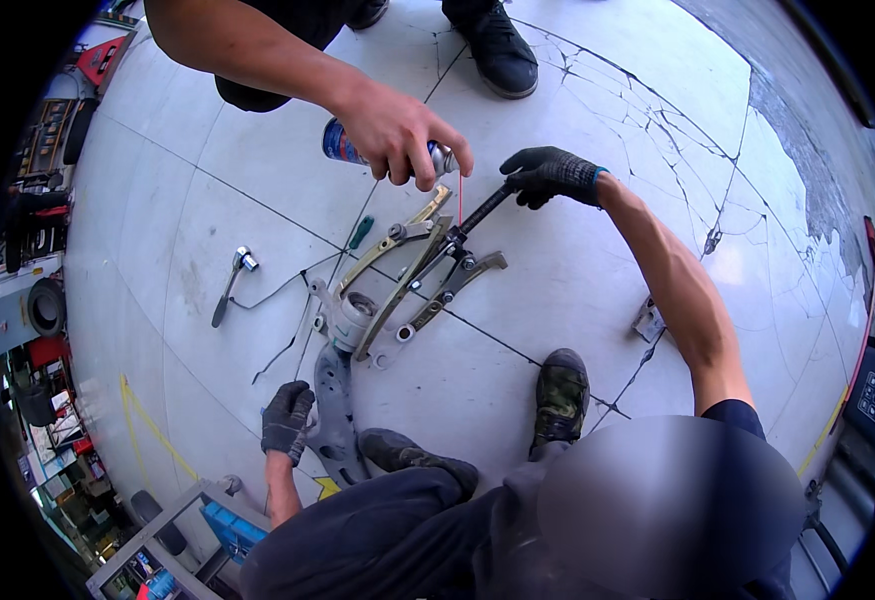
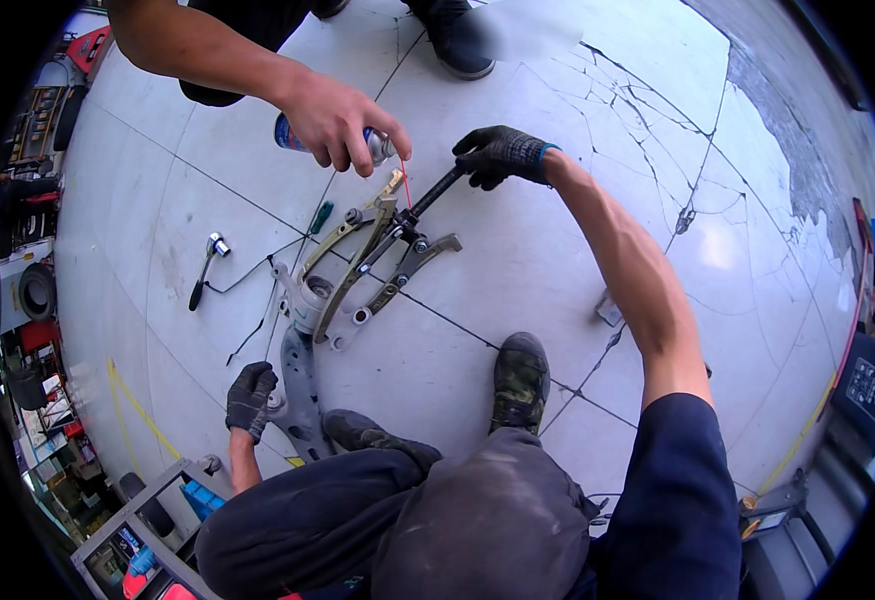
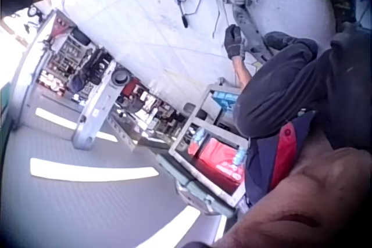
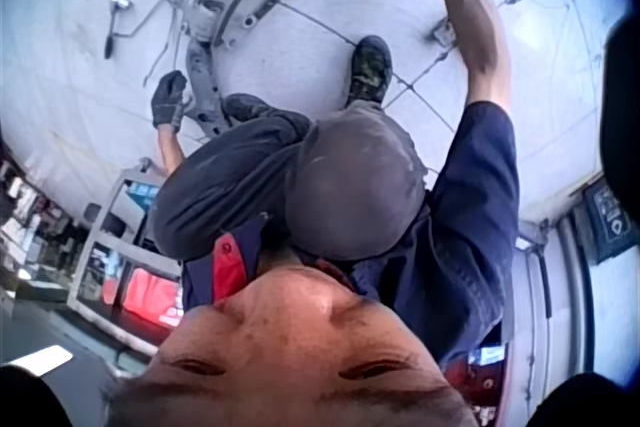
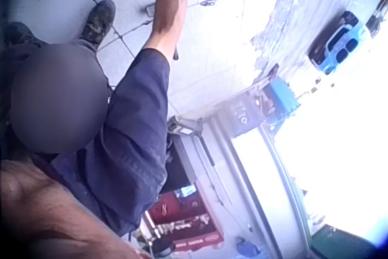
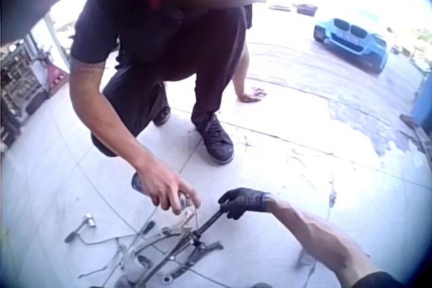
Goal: The person marks a car control arm with a marker, then uses a hammer and a ball joint press tool to remove a ball joint. Another person assists by spraying lubricant and operating the press tool. The person continues to adjust and tighten the press tool to extract the ball joint from the control arm.
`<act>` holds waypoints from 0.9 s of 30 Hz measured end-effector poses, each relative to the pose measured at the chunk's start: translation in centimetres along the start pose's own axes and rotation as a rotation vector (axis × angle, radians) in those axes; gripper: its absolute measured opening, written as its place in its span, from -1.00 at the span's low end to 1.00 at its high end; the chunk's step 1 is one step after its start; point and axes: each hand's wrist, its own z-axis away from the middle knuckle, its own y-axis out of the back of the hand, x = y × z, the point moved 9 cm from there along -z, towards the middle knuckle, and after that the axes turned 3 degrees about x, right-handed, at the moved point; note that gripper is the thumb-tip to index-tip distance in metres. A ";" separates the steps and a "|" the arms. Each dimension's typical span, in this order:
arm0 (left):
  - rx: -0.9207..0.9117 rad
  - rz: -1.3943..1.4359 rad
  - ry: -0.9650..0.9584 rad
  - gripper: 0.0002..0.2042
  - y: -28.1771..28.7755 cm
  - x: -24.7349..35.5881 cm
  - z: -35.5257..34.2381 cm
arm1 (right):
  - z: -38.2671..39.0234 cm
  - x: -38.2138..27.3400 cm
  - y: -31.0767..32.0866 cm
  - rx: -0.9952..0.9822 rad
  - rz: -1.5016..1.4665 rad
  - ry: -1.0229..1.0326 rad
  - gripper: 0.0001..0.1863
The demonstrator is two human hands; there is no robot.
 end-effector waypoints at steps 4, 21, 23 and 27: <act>-0.017 -0.055 0.041 -0.76 -0.4 0.7 0.3 | 0.2 0.3 0.6 -0.008 0.016 0.063 -0.54; -0.018 -0.046 0.009 -0.75 -0.6 -0.5 -0.2 | 1.0 -1.0 1.0 0.067 -0.087 0.173 -0.72; -0.021 -0.045 0.004 -0.75 -0.9 -0.4 -0.3 | 0.9 -0.7 1.2 0.069 0.003 0.130 -0.69; -0.008 -0.080 -0.026 -0.74 -0.5 -1.1 -0.5 | 0.5 0.4 0.9 0.156 0.248 -0.169 -0.45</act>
